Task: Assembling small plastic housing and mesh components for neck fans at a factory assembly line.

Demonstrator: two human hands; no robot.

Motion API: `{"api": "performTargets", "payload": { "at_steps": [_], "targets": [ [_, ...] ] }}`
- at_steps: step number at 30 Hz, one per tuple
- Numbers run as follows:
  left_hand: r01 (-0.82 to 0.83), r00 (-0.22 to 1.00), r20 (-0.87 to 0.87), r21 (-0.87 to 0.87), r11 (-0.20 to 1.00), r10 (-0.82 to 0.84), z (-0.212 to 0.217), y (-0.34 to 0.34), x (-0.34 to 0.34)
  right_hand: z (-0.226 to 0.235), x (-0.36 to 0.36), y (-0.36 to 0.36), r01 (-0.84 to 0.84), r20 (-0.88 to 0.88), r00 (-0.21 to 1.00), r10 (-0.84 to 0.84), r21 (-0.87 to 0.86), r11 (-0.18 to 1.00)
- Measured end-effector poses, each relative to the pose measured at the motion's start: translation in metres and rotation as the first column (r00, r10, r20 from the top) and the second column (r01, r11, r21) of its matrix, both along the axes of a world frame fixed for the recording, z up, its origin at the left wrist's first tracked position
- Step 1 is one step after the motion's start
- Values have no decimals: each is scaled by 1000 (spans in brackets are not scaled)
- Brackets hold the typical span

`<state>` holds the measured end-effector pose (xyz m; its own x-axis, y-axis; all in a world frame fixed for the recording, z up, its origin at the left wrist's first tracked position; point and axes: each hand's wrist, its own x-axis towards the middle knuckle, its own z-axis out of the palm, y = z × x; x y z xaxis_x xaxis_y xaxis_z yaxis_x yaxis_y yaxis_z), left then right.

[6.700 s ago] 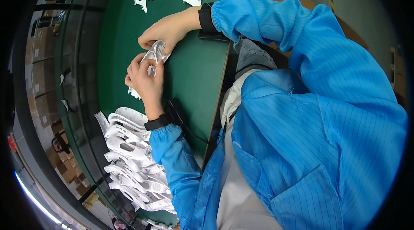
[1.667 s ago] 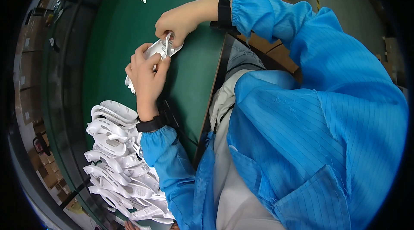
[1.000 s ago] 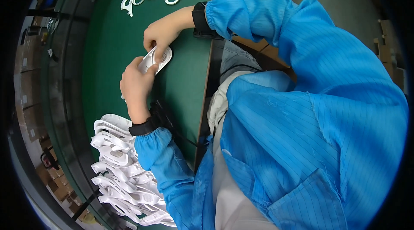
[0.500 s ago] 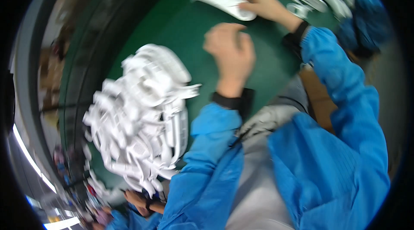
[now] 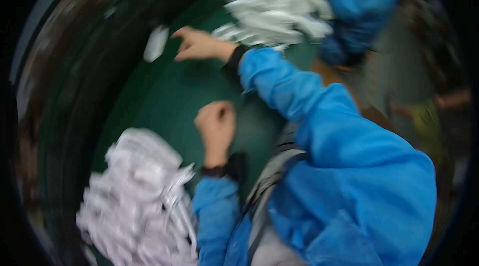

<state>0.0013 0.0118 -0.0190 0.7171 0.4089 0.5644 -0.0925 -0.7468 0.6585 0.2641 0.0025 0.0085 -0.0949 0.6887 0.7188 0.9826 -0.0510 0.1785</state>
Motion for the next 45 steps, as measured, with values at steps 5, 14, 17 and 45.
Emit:
{"api": "performTargets", "payload": {
  "at_steps": [5,14,17,45],
  "targets": [
    [-5,989,-145,-120,993,-13,13,-6,7,68,-14,-124,119,-591,668,-452,-514,849],
    [3,980,-198,-153,988,-34,13,-9,15,27,-46,-177,413,-341,638,-691,-606,680],
    [54,987,-144,-138,989,-74,12,-12,16,33,-54,-178,443,-326,631,-704,-593,672],
    [30,993,104,-679,734,55,10,-7,16,-12,-85,16,-433,-814,-581,5,314,845]
  ]
}}
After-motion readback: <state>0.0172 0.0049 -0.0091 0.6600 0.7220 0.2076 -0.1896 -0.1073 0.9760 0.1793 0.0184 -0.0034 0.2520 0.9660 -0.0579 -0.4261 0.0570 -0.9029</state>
